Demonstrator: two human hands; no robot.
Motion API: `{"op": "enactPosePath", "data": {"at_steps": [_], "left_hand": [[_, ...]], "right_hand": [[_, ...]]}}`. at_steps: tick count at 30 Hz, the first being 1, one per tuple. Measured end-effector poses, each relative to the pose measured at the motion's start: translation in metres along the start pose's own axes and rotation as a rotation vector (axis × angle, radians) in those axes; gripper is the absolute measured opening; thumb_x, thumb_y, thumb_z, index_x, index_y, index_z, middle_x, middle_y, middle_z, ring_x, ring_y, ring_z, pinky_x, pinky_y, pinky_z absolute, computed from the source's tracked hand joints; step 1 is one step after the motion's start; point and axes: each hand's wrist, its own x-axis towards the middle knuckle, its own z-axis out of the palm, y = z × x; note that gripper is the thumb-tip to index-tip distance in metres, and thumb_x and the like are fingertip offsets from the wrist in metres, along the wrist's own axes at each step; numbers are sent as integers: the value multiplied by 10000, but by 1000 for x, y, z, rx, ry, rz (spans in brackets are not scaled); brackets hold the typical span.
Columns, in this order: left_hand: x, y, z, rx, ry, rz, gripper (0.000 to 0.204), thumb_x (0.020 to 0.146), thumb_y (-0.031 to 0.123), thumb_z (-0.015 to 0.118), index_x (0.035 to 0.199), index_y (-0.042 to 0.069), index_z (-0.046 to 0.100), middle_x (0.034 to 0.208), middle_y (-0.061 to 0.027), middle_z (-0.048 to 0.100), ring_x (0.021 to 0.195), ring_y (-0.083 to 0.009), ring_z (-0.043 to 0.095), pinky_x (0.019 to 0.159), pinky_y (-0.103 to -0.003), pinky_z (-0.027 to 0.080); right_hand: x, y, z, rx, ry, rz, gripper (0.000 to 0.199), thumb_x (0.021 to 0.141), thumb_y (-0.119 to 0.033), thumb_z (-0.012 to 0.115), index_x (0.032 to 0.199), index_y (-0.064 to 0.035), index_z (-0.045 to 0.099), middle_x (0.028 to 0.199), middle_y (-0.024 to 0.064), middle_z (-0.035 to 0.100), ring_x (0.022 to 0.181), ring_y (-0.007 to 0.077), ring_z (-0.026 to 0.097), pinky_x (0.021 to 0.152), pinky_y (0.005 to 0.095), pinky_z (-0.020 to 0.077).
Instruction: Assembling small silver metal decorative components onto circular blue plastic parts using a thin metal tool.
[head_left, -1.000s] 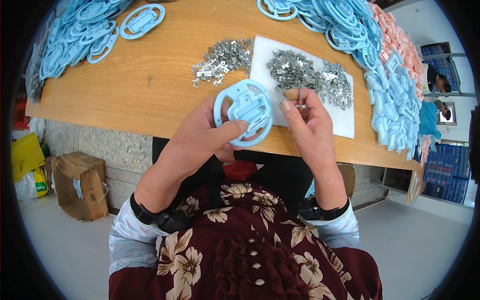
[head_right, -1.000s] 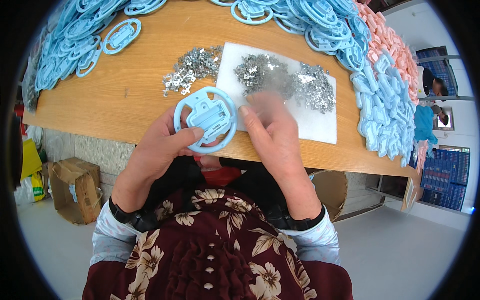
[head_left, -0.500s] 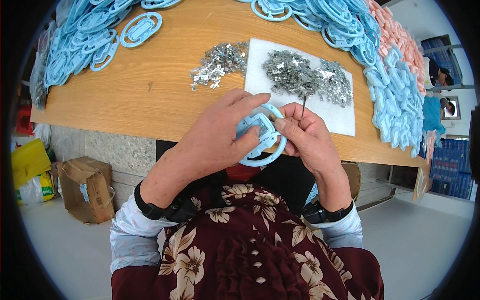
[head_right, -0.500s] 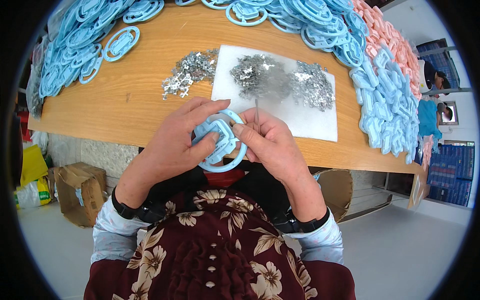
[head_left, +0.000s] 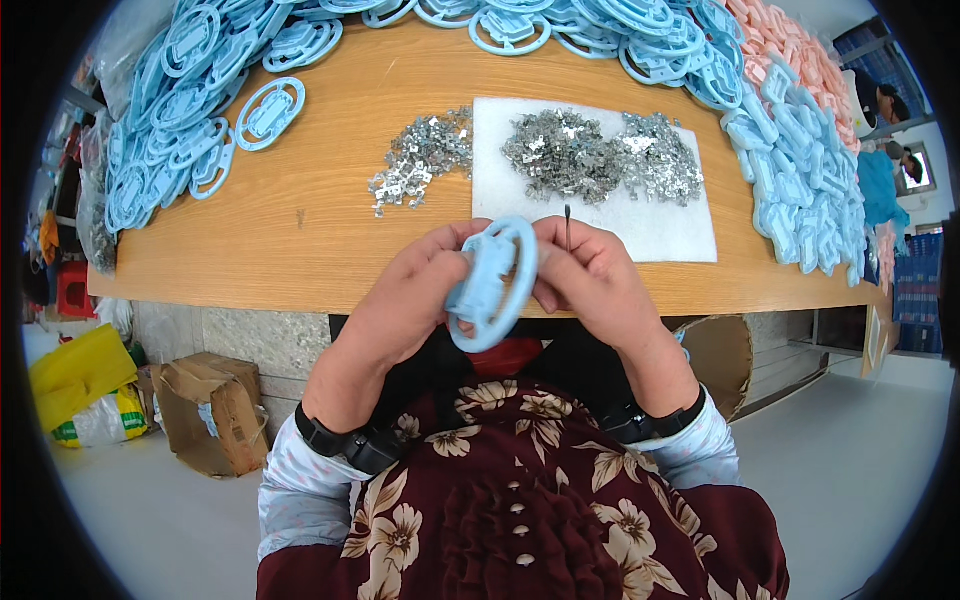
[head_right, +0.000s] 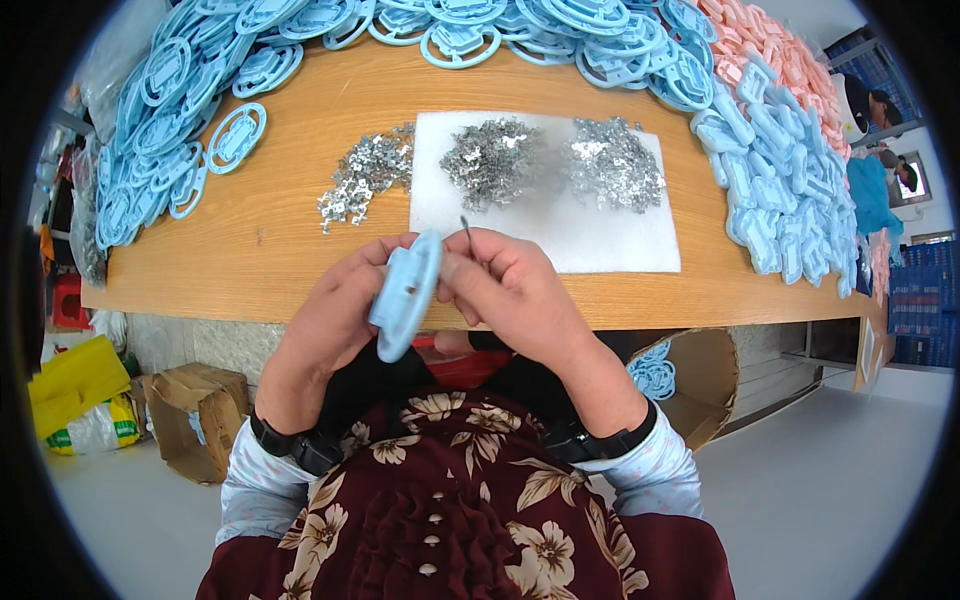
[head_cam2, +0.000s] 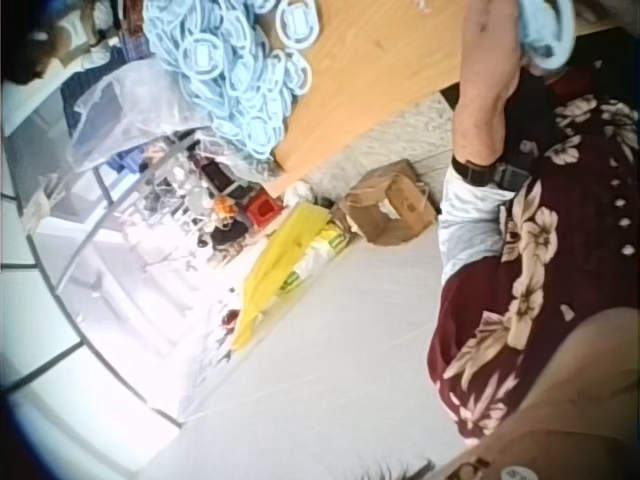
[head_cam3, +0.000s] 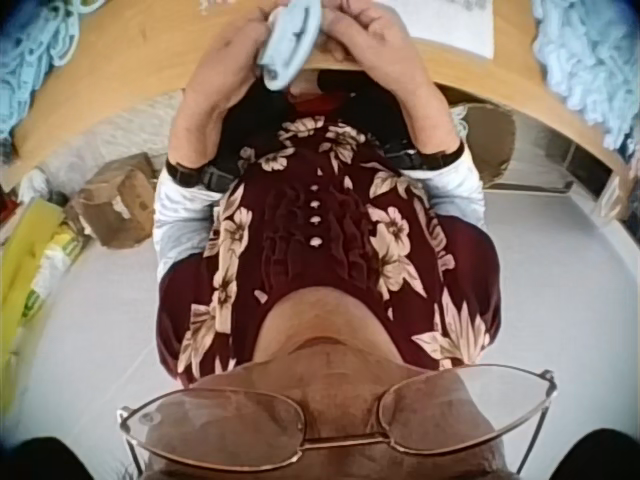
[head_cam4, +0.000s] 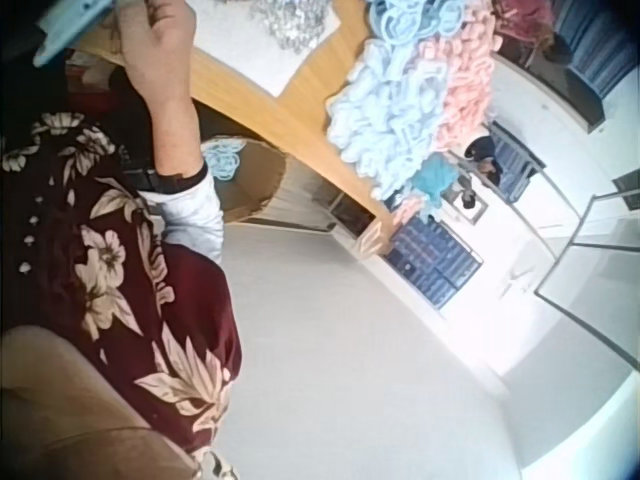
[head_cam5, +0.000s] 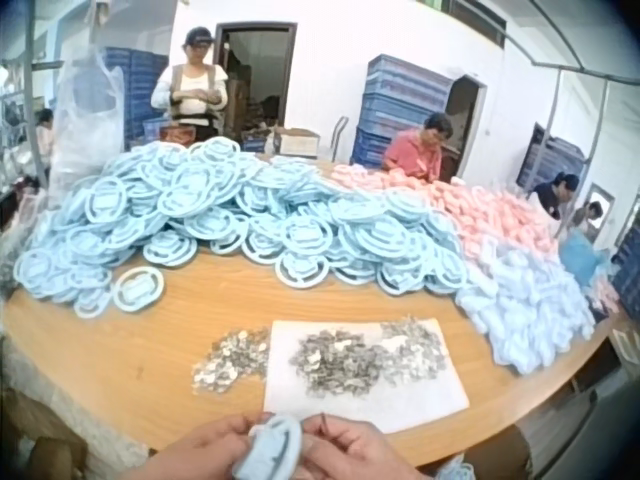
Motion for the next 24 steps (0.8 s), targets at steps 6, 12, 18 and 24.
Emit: {"op": "enactPosePath", "data": {"at_steps": [6, 12, 18, 24], "left_hand": [[-4, 5, 17, 447, 212, 216, 408, 1003, 94, 548, 1388, -14, 468, 1201, -74, 619, 1050, -115, 615, 890, -272, 516], [-3, 1, 9, 740, 217, 291, 462, 969, 43, 586, 1413, -6, 465, 1217, -82, 619, 1087, -121, 602, 926, -295, 507], [5, 3, 6, 746, 181, 382, 429, 991, 120, 543, 1394, -20, 498, 1095, -74, 612, 949, -166, 603, 826, -299, 511], [3, 15, 5, -266, 12, -119, 430, 1069, 284, 421, 1355, -24, 515, 942, -41, 554, 637, -100, 447, 467, -217, 350]], "right_hand": [[3, 16, -24, 334, -32, 54, 265, 1039, -226, 574, 1114, 16, 653, 775, -13, 595, 595, 28, 488, 499, 172, 341], [-1, 14, -19, 194, 70, 86, 253, 1015, -235, 649, 1097, 4, 653, 761, -27, 592, 585, 23, 488, 503, 171, 359], [-7, 4, -9, 176, 56, 32, 235, 1019, -229, 641, 1109, -12, 650, 798, -36, 596, 628, 17, 495, 520, 180, 392], [5, 16, 9, -88, 186, -262, 232, 961, -138, 692, 1141, -9, 626, 802, -43, 576, 675, 14, 484, 550, 197, 421]]}}
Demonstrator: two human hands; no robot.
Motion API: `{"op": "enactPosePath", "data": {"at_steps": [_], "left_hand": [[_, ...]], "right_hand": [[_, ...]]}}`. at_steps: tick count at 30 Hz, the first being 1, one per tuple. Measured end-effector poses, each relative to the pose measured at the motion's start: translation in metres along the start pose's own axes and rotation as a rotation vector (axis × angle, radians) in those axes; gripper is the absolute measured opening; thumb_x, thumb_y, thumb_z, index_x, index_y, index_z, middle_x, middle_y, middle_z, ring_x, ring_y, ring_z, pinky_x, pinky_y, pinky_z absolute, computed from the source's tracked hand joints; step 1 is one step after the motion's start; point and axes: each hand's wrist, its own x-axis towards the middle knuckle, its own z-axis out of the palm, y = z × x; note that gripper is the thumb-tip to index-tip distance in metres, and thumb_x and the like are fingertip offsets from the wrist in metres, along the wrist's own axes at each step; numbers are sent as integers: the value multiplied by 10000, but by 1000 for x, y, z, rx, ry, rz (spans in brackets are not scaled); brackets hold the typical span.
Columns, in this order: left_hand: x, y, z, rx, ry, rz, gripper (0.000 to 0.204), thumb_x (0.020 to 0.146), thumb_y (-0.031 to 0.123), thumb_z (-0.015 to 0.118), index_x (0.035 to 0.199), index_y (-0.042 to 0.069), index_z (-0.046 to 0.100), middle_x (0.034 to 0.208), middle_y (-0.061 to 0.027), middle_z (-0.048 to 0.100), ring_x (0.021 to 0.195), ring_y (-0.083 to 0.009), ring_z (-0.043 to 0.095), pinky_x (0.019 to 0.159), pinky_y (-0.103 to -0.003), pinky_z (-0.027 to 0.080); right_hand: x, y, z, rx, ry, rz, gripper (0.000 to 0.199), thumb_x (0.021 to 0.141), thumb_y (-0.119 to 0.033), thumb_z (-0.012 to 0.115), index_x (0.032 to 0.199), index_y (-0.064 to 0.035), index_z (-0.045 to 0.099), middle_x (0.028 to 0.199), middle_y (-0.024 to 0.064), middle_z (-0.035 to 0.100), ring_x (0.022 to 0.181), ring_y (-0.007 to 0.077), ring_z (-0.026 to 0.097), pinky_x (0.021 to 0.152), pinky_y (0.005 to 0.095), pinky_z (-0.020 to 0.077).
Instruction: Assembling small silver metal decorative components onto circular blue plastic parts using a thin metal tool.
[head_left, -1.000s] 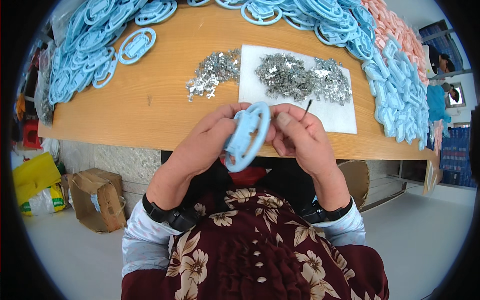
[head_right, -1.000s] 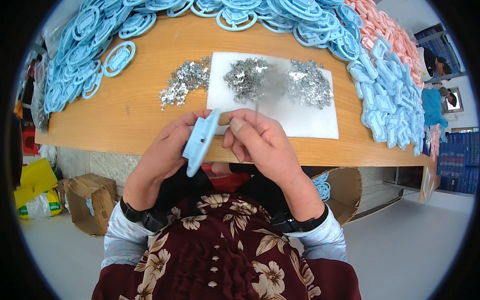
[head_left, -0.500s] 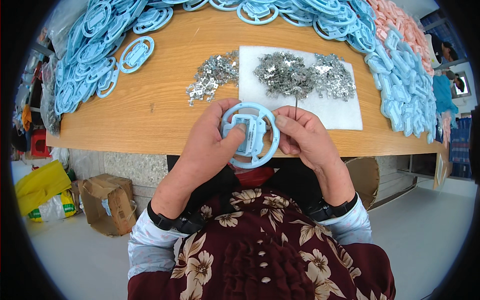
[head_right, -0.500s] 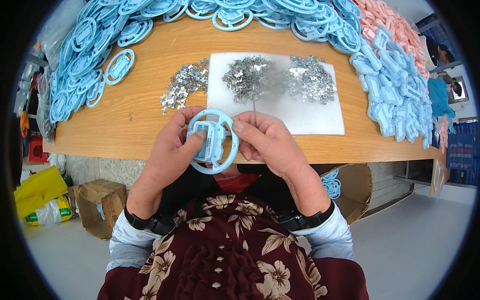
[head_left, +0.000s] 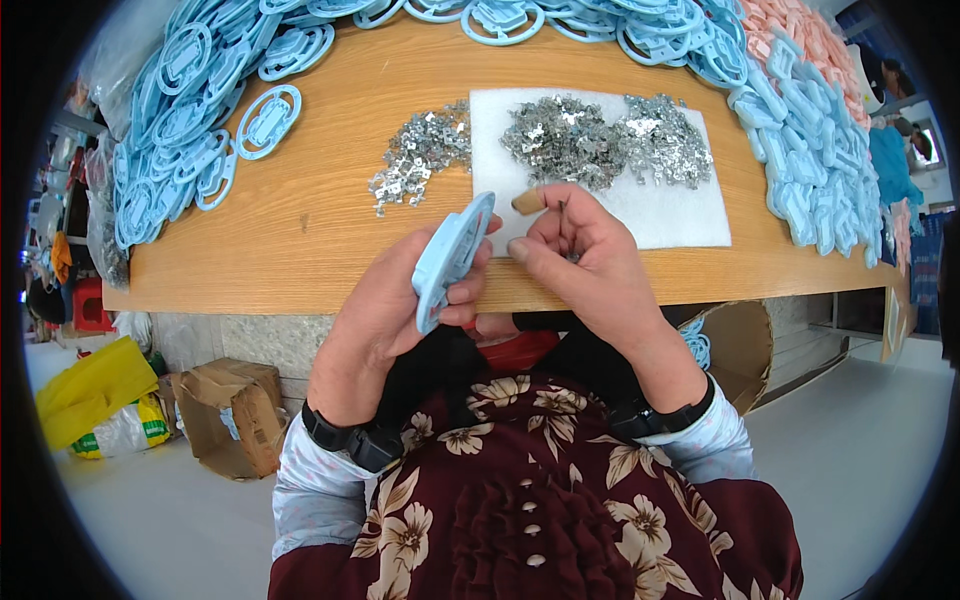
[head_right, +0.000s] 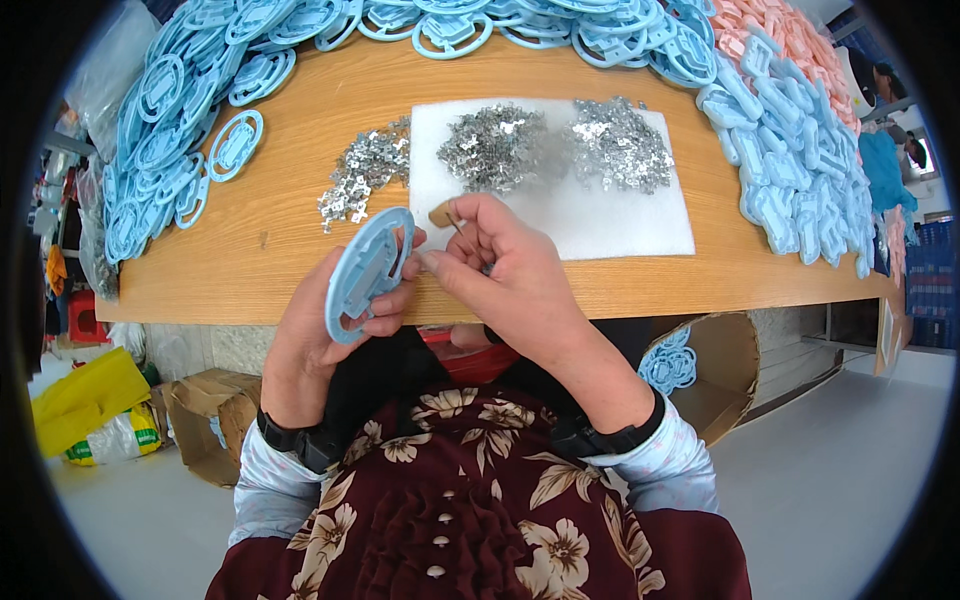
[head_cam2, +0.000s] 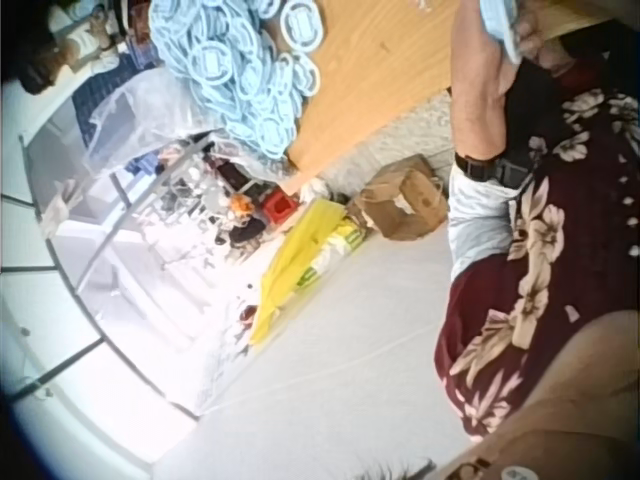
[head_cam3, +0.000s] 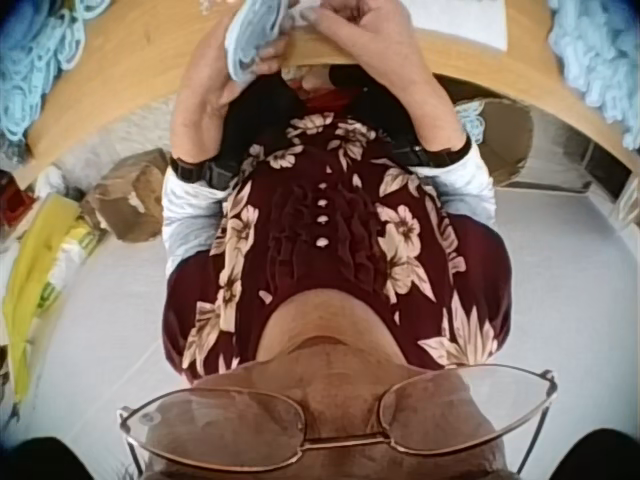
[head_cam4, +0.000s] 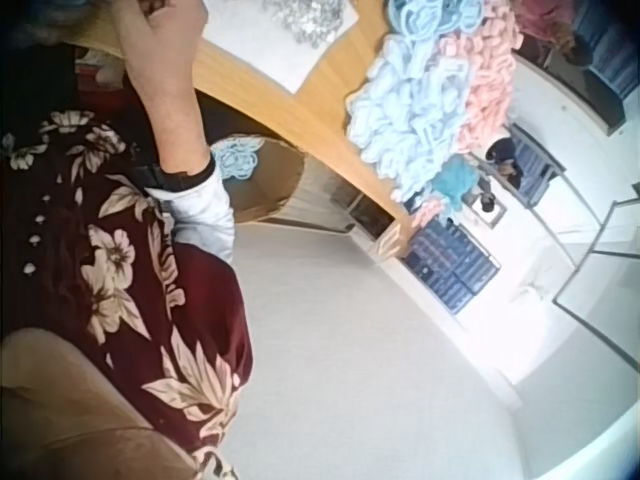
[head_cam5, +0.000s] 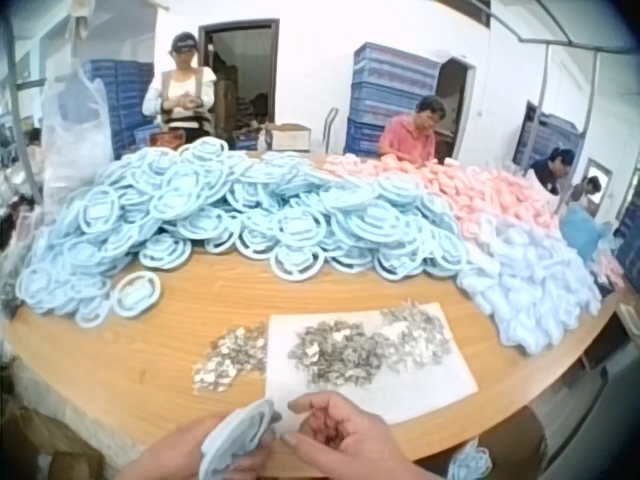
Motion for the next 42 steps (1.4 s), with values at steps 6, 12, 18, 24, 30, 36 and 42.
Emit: {"op": "enactPosePath", "data": {"at_steps": [6, 12, 18, 24, 30, 36, 42], "left_hand": [[-7, -2, 3, -44, -75, -64, 309, 1062, 226, 471, 1251, -5, 551, 845, 2, 496, 606, -70, 450, 477, -207, 353], [-12, -4, -3, -5, -91, -109, 256, 1056, 226, 478, 1168, 12, 563, 854, -16, 520, 623, -85, 467, 495, -217, 365], [-30, -1, -17, 191, 9, 34, 348, 1000, 203, 558, 1278, -5, 550, 1102, -83, 647, 896, -139, 649, 743, -255, 544], [-60, 5, -39, 513, 287, 350, 411, 938, 103, 666, 1315, 9, 534, 1111, -40, 651, 994, -95, 619, 876, -265, 517], [-76, 3, -53, 672, 439, 429, 395, 931, 101, 675, 1296, 12, 550, 1076, -27, 638, 967, -91, 597, 860, -262, 508], [-74, 0, -53, 642, 461, 485, 221, 1006, 125, 603, 1208, 37, 602, 973, 18, 595, 872, -49, 540, 774, -222, 472], [-46, 10, -50, 670, 310, 444, 208, 1092, 217, 477, 1105, 50, 600, 913, 48, 576, 796, -26, 489, 714, -197, 415]], "right_hand": [[7, -7, 6, -133, -69, 65, 268, 907, -105, 751, 1120, -11, 619, 733, -45, 541, 658, 24, 482, 572, 206, 421], [8, -11, 4, -181, -125, 118, 161, 907, -90, 748, 1007, -1, 660, 700, -55, 528, 614, 23, 450, 561, 218, 404], [15, -12, 1, -350, -213, 11, 171, 890, -52, 732, 1050, -3, 698, 705, -21, 543, 637, 35, 464, 596, 227, 418], [47, -15, 36, -734, -231, -236, 216, 914, -139, 700, 1098, -26, 699, 811, 98, 649, 703, 230, 620, 644, 341, 485], [84, 9, 86, -1089, -265, -569, 98, 867, -115, 622, 951, -78, 659, 871, 114, 622, 812, 339, 672, 672, 440, 545], [91, 18, 83, -1156, -333, -649, 66, 844, -141, 633, 887, -94, 619, 870, 78, 608, 829, 302, 672, 651, 407, 551], [70, -13, 54, -720, -300, -542, 109, 853, -156, 695, 936, -86, 682, 846, 74, 636, 807, 307, 652, 674, 400, 520]]}}
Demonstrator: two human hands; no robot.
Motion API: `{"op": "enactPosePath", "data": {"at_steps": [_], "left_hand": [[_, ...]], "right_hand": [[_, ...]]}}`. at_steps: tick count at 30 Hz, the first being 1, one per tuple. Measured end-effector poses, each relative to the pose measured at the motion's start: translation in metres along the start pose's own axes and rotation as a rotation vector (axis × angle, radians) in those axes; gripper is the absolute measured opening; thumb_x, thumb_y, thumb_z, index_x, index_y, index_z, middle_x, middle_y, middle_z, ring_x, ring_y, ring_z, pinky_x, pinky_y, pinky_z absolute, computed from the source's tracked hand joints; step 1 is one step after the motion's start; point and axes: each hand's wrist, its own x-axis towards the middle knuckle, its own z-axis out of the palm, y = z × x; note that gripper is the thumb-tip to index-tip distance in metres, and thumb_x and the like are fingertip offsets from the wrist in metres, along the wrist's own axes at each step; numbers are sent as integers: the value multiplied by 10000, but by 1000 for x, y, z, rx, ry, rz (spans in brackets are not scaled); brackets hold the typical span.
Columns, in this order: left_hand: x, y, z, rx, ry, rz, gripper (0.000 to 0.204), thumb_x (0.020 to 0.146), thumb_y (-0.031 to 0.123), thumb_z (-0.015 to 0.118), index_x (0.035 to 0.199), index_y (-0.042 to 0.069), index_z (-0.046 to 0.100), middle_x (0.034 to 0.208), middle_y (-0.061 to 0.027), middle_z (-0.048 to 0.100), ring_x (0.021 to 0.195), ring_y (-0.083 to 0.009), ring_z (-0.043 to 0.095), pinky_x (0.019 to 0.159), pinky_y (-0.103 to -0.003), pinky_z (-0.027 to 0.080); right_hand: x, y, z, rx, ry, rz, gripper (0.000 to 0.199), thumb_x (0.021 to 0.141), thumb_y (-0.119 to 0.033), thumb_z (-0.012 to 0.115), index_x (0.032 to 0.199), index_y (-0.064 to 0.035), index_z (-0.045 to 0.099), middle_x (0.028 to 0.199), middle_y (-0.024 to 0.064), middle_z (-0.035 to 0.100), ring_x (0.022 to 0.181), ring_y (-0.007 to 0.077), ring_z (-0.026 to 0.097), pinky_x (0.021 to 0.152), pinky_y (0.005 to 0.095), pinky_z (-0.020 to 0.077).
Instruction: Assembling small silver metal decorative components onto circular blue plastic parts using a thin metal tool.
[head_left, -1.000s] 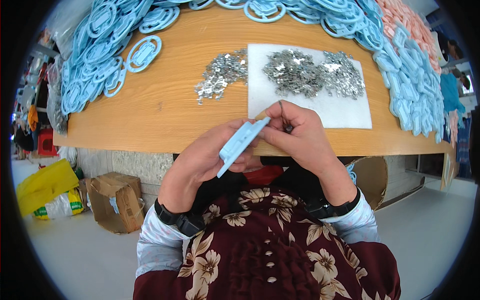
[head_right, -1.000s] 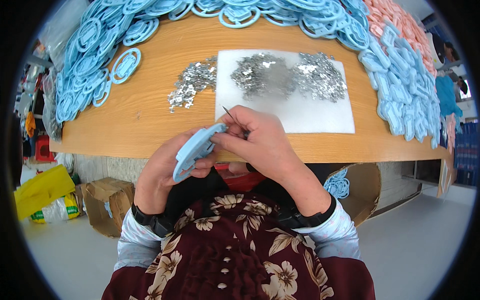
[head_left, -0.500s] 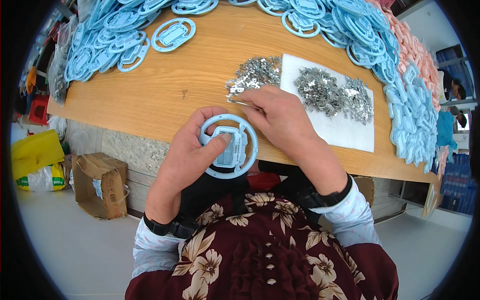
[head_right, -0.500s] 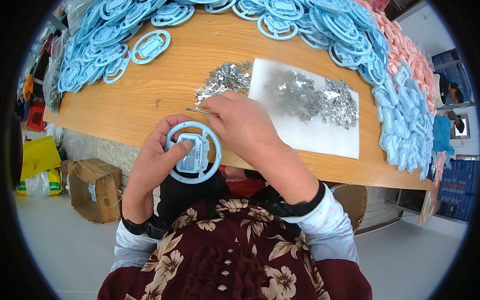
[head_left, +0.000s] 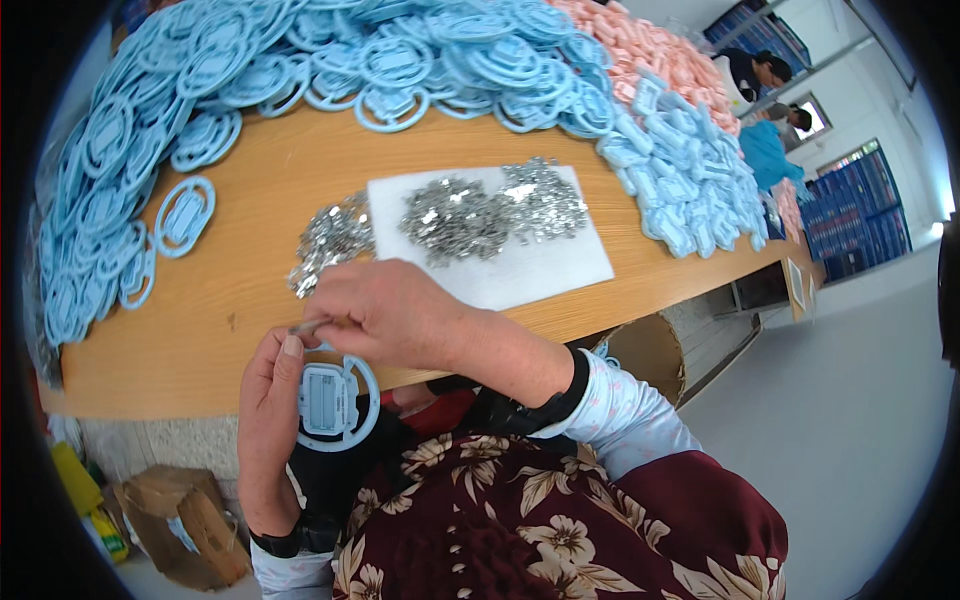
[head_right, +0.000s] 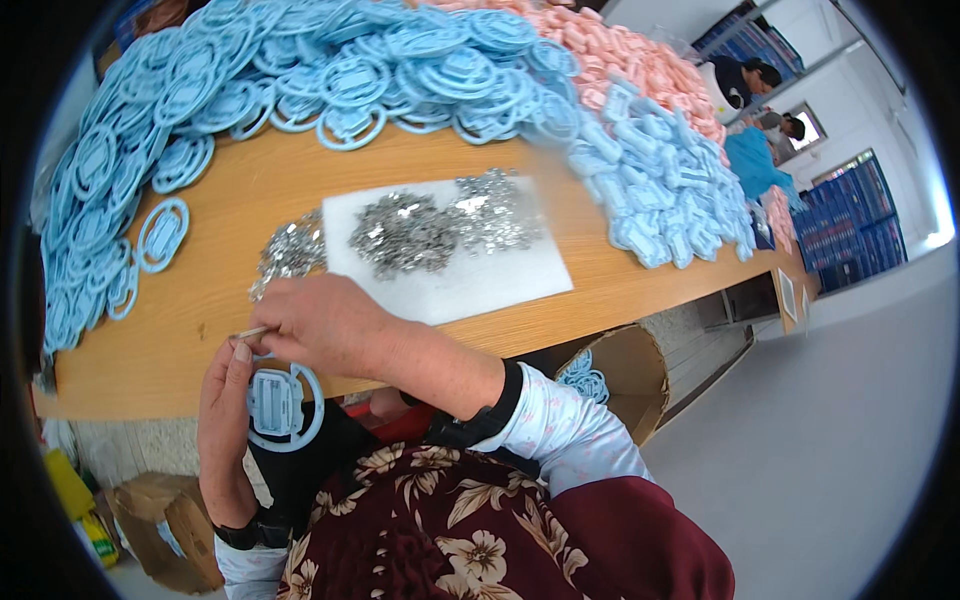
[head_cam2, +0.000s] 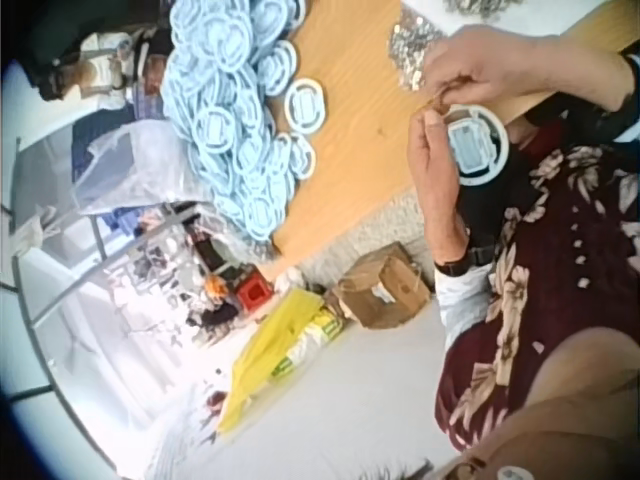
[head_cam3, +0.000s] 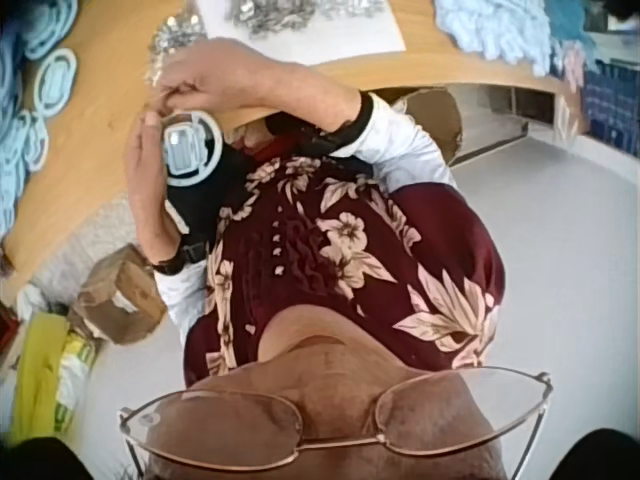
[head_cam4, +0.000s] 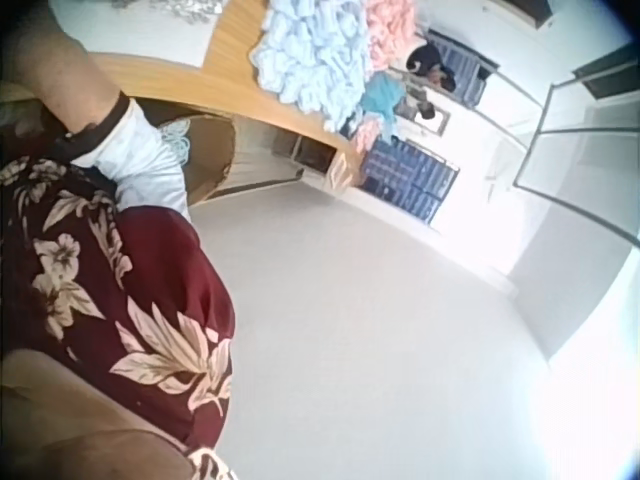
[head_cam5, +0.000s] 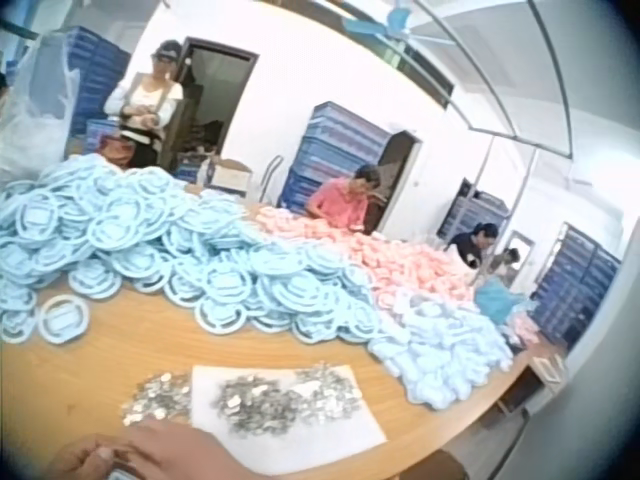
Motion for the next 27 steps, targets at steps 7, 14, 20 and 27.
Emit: {"op": "enactPosePath", "data": {"at_steps": [7, 14, 20, 27], "left_hand": [[5, 9, 27, -77, -75, -51, 204, 1082, 210, 502, 1069, 41, 615, 913, 43, 584, 816, -32, 497, 734, -206, 425], [12, 10, 51, 223, -43, 146, 196, 1055, 214, 561, 1046, 29, 624, 857, 2, 607, 825, -80, 545, 740, -272, 473], [15, 10, 56, 308, -86, 136, 179, 1069, 225, 551, 1050, 57, 610, 836, 54, 547, 785, -37, 486, 690, -223, 436], [22, 7, 57, 262, -87, 134, 184, 1070, 233, 548, 1052, 61, 610, 835, 48, 559, 789, -43, 492, 695, -227, 444]], "right_hand": [[-24, -3, -20, 128, -41, 94, 141, 838, -136, 700, 966, -77, 690, 848, 82, 644, 749, 279, 662, 664, 359, 525], [-50, -3, -35, 369, 54, 443, 193, 902, -132, 739, 1033, 2, 695, 859, 27, 685, 805, 89, 630, 715, 264, 515], [-53, -1, -39, 458, -30, 564, 185, 954, -160, 686, 965, 22, 658, 834, -23, 638, 761, 37, 522, 671, 237, 452], [-51, 9, -35, 603, -57, 679, 194, 944, -180, 658, 986, 9, 657, 864, -30, 630, 788, 45, 528, 690, 243, 452]]}}
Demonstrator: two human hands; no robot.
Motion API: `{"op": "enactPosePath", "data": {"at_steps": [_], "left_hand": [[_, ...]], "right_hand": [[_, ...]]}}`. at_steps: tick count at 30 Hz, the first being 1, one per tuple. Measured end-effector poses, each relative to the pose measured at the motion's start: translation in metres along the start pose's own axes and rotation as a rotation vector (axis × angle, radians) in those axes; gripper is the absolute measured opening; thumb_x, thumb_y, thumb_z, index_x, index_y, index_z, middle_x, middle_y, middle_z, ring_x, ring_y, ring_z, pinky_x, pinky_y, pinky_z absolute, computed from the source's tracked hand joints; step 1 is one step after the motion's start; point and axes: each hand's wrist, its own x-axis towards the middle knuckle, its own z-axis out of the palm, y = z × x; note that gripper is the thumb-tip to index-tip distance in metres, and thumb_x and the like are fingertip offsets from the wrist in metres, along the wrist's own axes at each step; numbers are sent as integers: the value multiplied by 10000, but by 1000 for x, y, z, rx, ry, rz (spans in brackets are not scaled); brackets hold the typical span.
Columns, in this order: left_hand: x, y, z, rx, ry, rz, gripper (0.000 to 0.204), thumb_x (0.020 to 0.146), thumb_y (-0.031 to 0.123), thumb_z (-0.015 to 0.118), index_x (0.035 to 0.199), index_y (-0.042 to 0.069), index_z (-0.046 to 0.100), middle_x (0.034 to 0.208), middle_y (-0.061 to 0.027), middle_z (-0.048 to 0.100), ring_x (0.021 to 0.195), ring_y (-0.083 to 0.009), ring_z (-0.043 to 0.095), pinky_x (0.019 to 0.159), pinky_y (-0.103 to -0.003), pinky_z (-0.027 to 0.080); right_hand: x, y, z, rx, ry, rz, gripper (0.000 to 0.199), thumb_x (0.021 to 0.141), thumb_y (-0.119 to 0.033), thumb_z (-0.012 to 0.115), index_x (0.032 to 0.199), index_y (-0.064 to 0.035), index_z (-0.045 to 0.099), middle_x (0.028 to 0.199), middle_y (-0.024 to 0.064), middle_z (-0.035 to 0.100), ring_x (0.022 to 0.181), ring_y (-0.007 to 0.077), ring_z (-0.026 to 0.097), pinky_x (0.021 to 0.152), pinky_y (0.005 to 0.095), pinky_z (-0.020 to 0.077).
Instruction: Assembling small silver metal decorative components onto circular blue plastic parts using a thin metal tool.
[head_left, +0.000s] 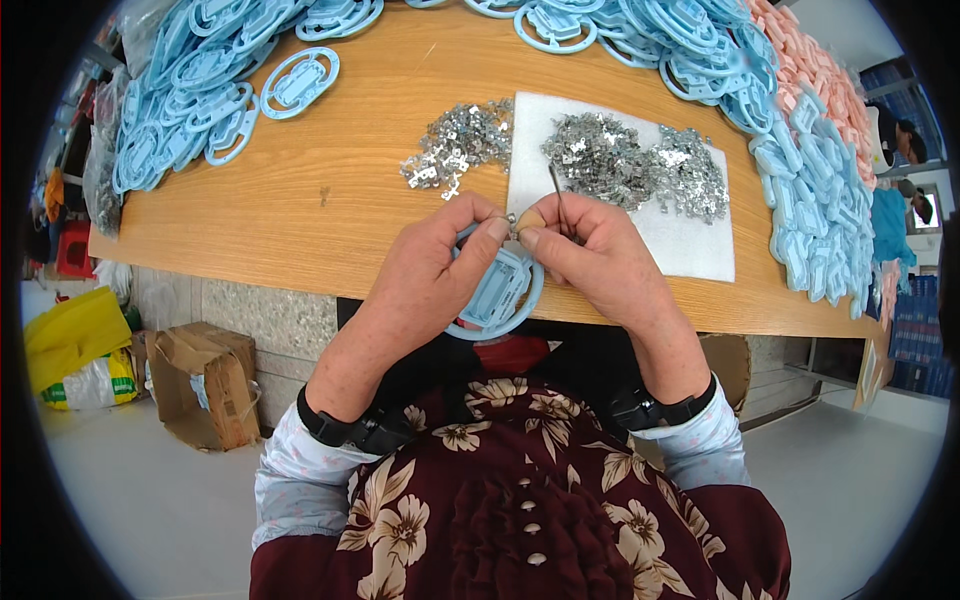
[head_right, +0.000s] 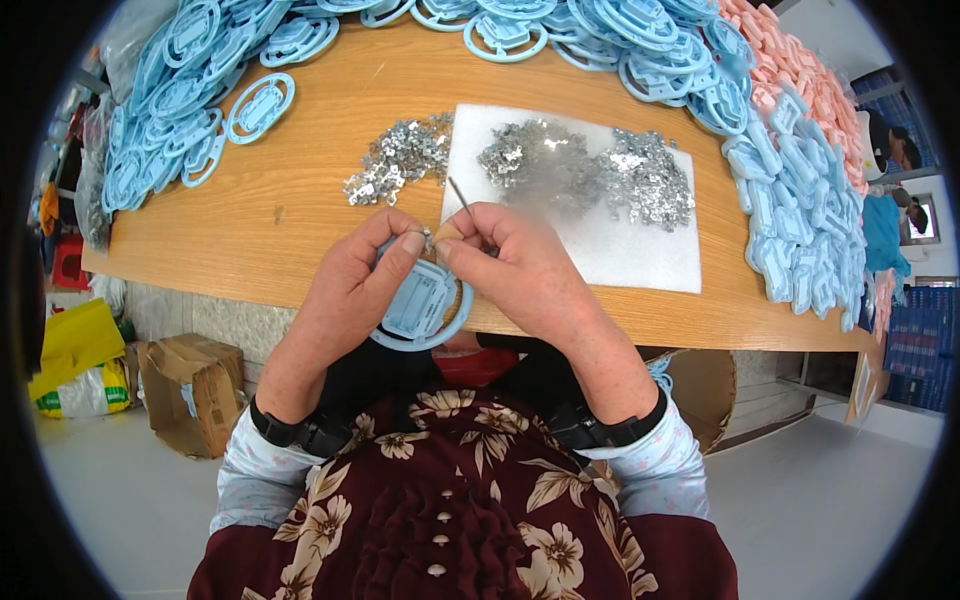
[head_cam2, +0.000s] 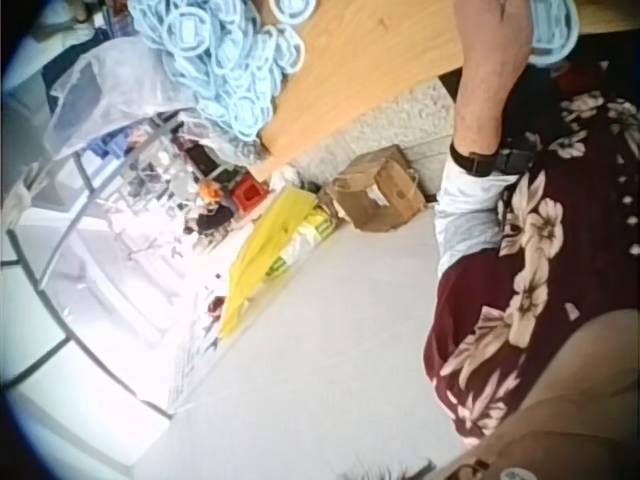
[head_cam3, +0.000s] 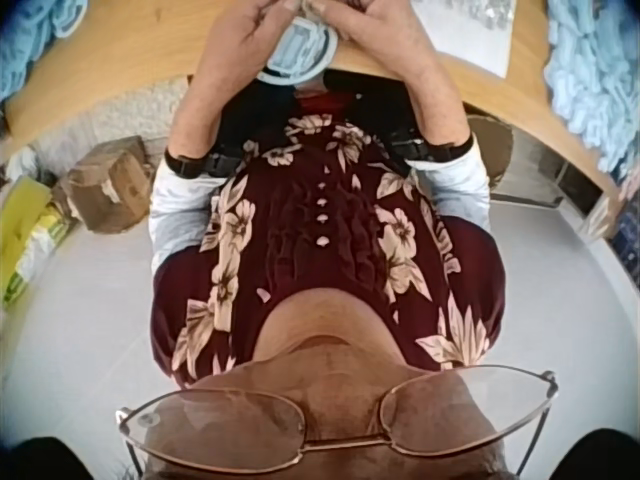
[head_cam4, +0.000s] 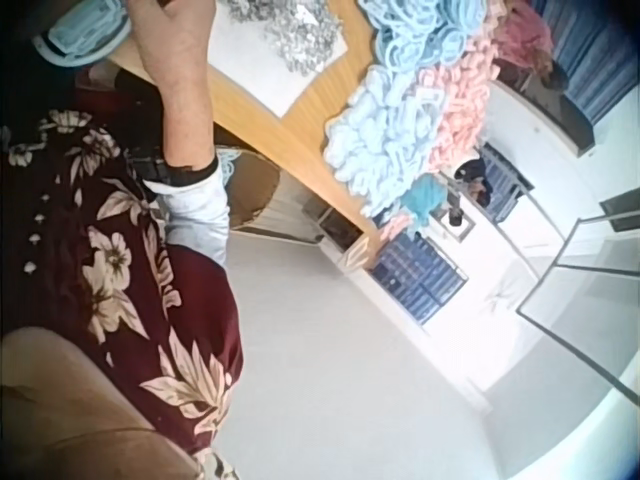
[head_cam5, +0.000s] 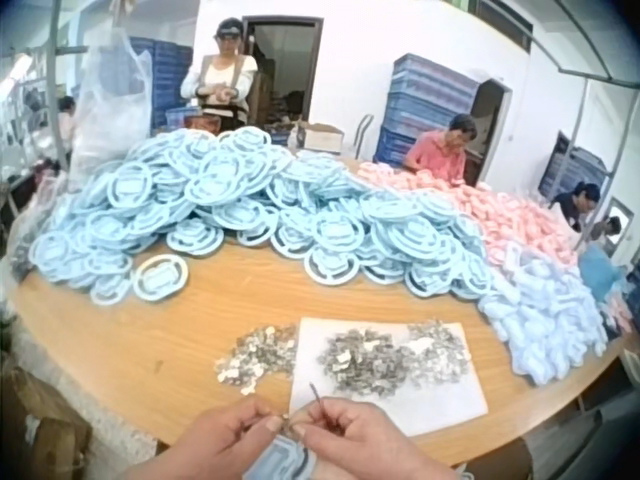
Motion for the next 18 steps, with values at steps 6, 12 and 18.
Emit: {"op": "enactPosePath", "data": {"at_steps": [6, 12, 18], "left_hand": [[-2, -3, -3, -106, 9, -36, 161, 1060, 164, 505, 1122, 57, 607, 922, 36, 573, 856, -40, 510, 753, -226, 446], [-21, 2, -23, -52, -12, -163, 183, 1019, 111, 500, 1153, 49, 609, 964, 14, 622, 894, -53, 556, 797, -237, 469], [-39, -1, -36, -9, -10, -135, 167, 1026, 110, 502, 1116, 32, 618, 952, -17, 647, 902, -95, 590, 820, -263, 494]], "right_hand": [[0, 3, 0, -22, 88, -29, 205, 923, -187, 652, 983, 9, 660, 840, -6, 618, 772, 72, 534, 682, 267, 454], [6, 9, -3, -520, 205, -151, 129, 913, -133, 682, 911, -10, 646, 737, 4, 596, 671, 97, 544, 613, 270, 442], [33, -2, 26, -976, 275, -293, 144, 875, -151, 678, 934, -21, 665, 816, 185, 671, 757, 363, 661, 684, 439, 514]]}}
